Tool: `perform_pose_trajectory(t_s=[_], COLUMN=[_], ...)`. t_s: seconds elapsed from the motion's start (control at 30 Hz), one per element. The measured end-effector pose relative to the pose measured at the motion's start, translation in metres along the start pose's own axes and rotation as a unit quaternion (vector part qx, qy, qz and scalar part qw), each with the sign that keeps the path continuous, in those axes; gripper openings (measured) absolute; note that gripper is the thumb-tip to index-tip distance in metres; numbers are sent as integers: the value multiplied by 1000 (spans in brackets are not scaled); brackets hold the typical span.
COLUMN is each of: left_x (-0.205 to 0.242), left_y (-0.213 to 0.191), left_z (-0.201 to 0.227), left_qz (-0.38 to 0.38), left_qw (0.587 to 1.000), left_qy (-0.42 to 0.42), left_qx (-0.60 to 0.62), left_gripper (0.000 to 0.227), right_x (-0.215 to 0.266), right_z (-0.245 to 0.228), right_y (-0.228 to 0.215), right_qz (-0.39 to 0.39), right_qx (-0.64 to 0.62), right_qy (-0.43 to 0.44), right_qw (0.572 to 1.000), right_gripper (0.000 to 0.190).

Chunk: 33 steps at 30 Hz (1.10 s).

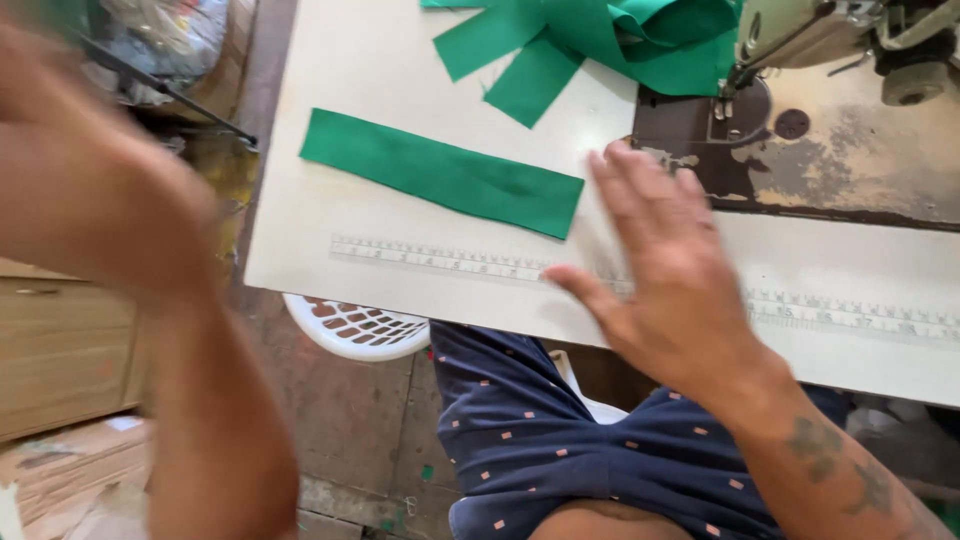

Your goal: Sewing green fabric strips using an industrial sewing machine in a factory setting.

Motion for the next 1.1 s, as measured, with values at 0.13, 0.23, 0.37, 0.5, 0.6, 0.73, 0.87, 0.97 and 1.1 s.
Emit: perform_pose_trajectory(t_s=[0.13, 0.23, 0.37, 0.5, 0.6, 0.73, 0.87, 0.97, 1.1], left_x=[35, 81, 88, 70, 58, 57, 52, 48, 46], left_y=[-320, -384, -415, -408, -403, -400, -395, -391, -389], left_z=[64, 101, 99, 105, 132, 178, 186, 187, 181], left_qz=[40, -47, -145, -175, -150, -127, -93, -95, -65], left_qw=[651, 623, 605, 586, 564, 496, 476, 451, 461], left_qy=[75, 151, 242, 282, 307, 394, 412, 430, 430], left_qx=[755, 766, 744, 740, 752, 763, 771, 777, 774], left_gripper=[6, 21, 46, 30, 29, 48, 16, 24, 22], right_x=[59, 99, 130, 131, 124, 119, 120, 121, 122], right_z=[29, 52, 64, 59, 59, 55, 51, 51, 51], right_y=[-35, -42, -48, -44, -37, -32, -30, -28, -25], right_qz=[144, 186, 187, 217, 195, 193, 195, 199, 202], right_qx=[-18, 66, 103, 93, 120, 137, 117, 115, 132], right_qy=[96, 165, 207, 238, 258, 295, 323, 322, 310], right_qw=[985, 966, 955, 942, 938, 926, 919, 919, 920], right_gripper=[60, 40, 28, 31, 50, 69, 78, 80, 79])
Point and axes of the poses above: each hand's wrist, its own x-axis away from the middle knuckle, its own y-axis out of the palm, z = x × y, the point moved 1 cm from there along -x, towards the middle knuckle, and after that the axes turned 1 degree about -y, right-handed, at the moved point
